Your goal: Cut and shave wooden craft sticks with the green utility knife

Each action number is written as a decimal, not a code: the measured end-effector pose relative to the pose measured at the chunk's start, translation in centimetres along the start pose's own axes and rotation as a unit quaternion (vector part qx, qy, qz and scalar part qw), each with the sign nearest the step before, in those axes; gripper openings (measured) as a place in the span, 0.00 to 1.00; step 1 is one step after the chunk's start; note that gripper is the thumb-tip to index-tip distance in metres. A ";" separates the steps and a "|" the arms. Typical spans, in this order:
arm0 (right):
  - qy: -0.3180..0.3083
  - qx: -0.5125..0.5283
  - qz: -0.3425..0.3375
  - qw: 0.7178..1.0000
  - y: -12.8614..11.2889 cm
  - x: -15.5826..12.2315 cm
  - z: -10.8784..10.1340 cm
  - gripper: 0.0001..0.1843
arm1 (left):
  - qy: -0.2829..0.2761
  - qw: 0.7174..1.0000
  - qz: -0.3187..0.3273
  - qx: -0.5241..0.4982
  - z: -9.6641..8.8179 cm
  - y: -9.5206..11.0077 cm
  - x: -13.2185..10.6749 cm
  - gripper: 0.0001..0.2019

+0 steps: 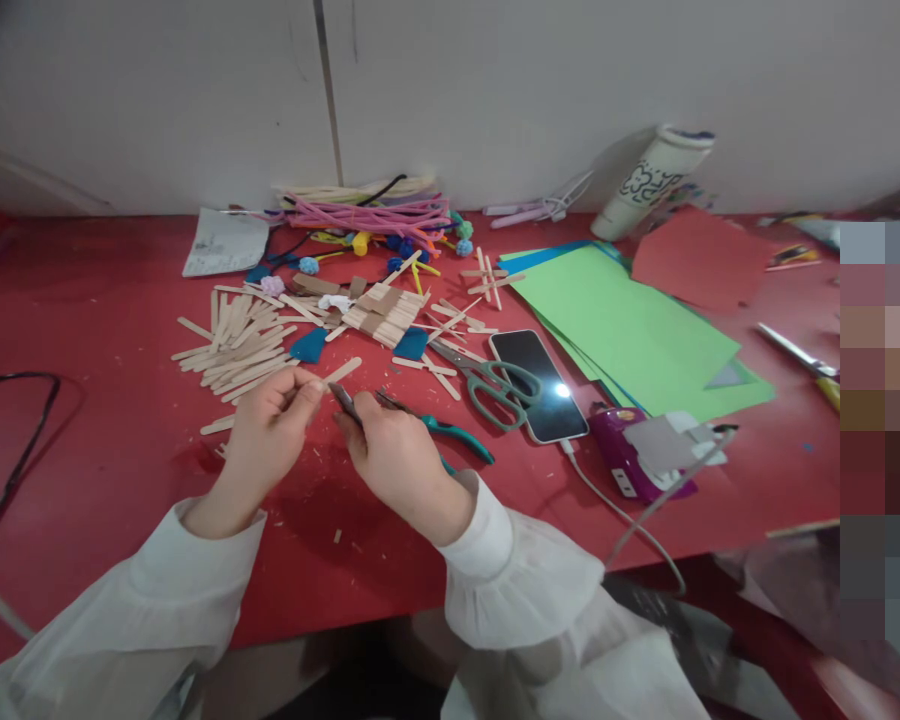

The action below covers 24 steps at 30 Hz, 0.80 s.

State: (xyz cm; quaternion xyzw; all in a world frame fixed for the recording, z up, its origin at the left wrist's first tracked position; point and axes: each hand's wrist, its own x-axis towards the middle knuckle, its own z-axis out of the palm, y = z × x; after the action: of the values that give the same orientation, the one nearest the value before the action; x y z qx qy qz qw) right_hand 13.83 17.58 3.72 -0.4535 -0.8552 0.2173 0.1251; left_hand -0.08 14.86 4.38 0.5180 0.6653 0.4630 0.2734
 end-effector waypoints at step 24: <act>-0.059 0.362 0.045 0.929 0.2 -0.1 -1.0 0.15 | 0.012 0.996 0.069 -0.059 0.6 -0.7 -0.3 0.10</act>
State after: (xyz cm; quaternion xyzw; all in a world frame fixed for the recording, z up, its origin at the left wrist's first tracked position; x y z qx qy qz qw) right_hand 14.41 17.83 4.52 -0.4016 -0.7029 0.5440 0.2206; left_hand 0.24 14.76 3.50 0.5401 0.6028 0.5251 0.2629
